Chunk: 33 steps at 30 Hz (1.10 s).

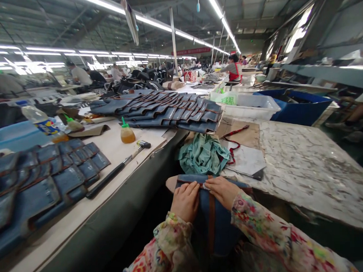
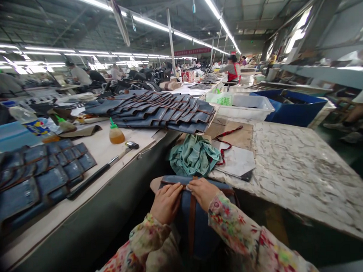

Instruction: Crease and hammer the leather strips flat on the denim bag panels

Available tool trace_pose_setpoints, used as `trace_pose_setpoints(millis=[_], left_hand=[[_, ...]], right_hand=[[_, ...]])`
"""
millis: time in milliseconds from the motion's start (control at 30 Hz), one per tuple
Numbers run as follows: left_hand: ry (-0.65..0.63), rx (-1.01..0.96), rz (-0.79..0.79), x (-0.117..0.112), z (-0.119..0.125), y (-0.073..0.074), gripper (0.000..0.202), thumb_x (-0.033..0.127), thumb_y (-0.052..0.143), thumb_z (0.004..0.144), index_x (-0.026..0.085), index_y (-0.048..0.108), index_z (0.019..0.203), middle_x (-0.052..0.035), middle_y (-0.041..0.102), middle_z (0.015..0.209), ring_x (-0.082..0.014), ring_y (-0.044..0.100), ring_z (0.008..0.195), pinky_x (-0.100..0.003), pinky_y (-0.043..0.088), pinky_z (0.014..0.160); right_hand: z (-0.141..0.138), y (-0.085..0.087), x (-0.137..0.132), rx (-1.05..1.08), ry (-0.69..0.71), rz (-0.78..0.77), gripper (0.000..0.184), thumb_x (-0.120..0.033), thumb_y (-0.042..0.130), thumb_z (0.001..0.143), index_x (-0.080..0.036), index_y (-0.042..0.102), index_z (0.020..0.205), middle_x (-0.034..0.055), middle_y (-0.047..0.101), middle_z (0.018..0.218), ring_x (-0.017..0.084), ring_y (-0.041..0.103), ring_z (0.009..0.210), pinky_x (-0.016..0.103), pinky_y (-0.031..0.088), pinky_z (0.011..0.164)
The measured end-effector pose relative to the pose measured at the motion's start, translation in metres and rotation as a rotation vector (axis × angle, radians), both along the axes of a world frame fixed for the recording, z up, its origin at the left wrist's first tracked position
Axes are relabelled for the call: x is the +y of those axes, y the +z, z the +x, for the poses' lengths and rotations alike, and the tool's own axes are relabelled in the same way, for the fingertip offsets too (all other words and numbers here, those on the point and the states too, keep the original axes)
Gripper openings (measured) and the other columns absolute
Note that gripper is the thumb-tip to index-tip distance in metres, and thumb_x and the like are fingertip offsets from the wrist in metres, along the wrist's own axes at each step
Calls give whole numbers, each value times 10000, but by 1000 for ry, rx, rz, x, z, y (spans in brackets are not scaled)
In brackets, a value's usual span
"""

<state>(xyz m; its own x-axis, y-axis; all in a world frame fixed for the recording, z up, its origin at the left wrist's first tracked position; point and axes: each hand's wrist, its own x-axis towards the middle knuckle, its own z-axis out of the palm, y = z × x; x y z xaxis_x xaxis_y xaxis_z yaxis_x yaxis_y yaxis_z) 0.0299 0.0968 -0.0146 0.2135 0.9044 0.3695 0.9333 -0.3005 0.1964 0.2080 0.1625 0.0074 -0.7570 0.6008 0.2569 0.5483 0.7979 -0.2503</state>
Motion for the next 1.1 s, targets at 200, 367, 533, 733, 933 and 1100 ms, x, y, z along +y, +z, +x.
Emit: trace_pose_setpoints(millis=[200, 367, 533, 733, 933, 1100], left_hand=[[21, -10, 2, -1, -8, -3, 345, 225, 406, 833, 194, 514, 1159, -40, 543, 1183, -217, 474, 1010, -370, 394, 822], [56, 2, 20, -2, -21, -3, 338, 229, 392, 841, 192, 521, 1151, -51, 557, 1162, -208, 492, 993, -353, 388, 821], [116, 37, 39, -4, -38, -4, 332, 237, 384, 846, 188, 529, 1140, -57, 570, 1144, -216, 503, 984, -353, 380, 801], [171, 41, 37, -8, -58, -4, 314, 235, 386, 846, 189, 533, 1120, -48, 567, 1150, -208, 498, 998, -354, 375, 801], [249, -13, 13, -10, -70, -8, 307, 248, 381, 851, 200, 534, 1113, -43, 568, 1140, -207, 472, 1030, -367, 369, 841], [297, -33, 19, -12, -67, -10, 306, 245, 377, 850, 204, 529, 1112, -48, 558, 1146, -202, 457, 1049, -359, 379, 841]], right_hand=[[-18, 1, 0, -49, 49, 10, 301, -139, 379, 855, -159, 578, 1079, 70, 572, 1083, 179, 471, 983, 324, 418, 871], [-38, 4, 3, -97, 101, 3, 308, -145, 374, 862, -129, 565, 1103, 69, 558, 1110, 189, 461, 965, 319, 417, 871], [-59, 2, 8, -130, 139, -13, 304, -153, 391, 858, -145, 552, 1115, 54, 553, 1118, 187, 460, 959, 307, 434, 836], [-86, 1, 10, -127, 147, -15, 289, -169, 388, 865, -169, 554, 1102, 46, 552, 1118, 182, 451, 985, 289, 435, 823], [-108, 6, 11, -197, 188, 4, 288, -152, 381, 862, -167, 556, 1089, 40, 546, 1120, 192, 451, 958, 288, 440, 816], [-111, 9, 9, -226, 180, 36, 305, -134, 373, 853, -159, 547, 1102, 58, 546, 1109, 209, 442, 954, 303, 445, 800]])
